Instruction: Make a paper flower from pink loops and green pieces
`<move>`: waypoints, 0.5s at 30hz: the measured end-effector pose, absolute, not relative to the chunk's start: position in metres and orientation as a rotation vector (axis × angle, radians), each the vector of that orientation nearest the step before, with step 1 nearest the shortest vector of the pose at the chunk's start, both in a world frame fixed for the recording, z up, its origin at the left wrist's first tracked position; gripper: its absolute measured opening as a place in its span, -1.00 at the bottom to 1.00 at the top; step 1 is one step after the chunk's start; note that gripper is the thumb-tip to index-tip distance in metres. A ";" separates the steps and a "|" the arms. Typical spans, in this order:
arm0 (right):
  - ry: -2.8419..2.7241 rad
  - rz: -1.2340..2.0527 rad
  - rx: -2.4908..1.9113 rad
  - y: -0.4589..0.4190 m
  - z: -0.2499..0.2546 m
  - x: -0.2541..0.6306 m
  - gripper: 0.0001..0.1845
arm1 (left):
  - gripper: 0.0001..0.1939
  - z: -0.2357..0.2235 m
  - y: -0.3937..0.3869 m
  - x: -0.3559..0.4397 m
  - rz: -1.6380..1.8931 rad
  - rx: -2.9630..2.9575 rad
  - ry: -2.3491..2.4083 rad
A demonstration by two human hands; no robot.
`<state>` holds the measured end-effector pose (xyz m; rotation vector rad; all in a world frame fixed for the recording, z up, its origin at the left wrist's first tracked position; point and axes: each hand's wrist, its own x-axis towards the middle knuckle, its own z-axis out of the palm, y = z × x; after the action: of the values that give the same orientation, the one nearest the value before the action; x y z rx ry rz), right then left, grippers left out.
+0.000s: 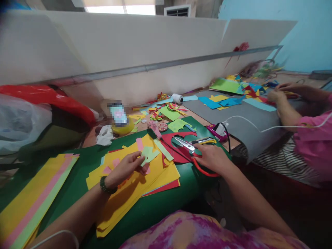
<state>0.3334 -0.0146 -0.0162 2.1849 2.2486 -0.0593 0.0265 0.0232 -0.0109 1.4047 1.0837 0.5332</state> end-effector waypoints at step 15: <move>2.785 0.105 1.730 -0.010 -0.028 0.277 -0.68 | -0.42 0.019 0.027 0.002 0.546 1.775 1.473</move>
<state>0.2770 -0.0096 -0.0281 1.7297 2.7852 0.1046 0.0019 0.0272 0.0192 1.7749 1.4725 0.5457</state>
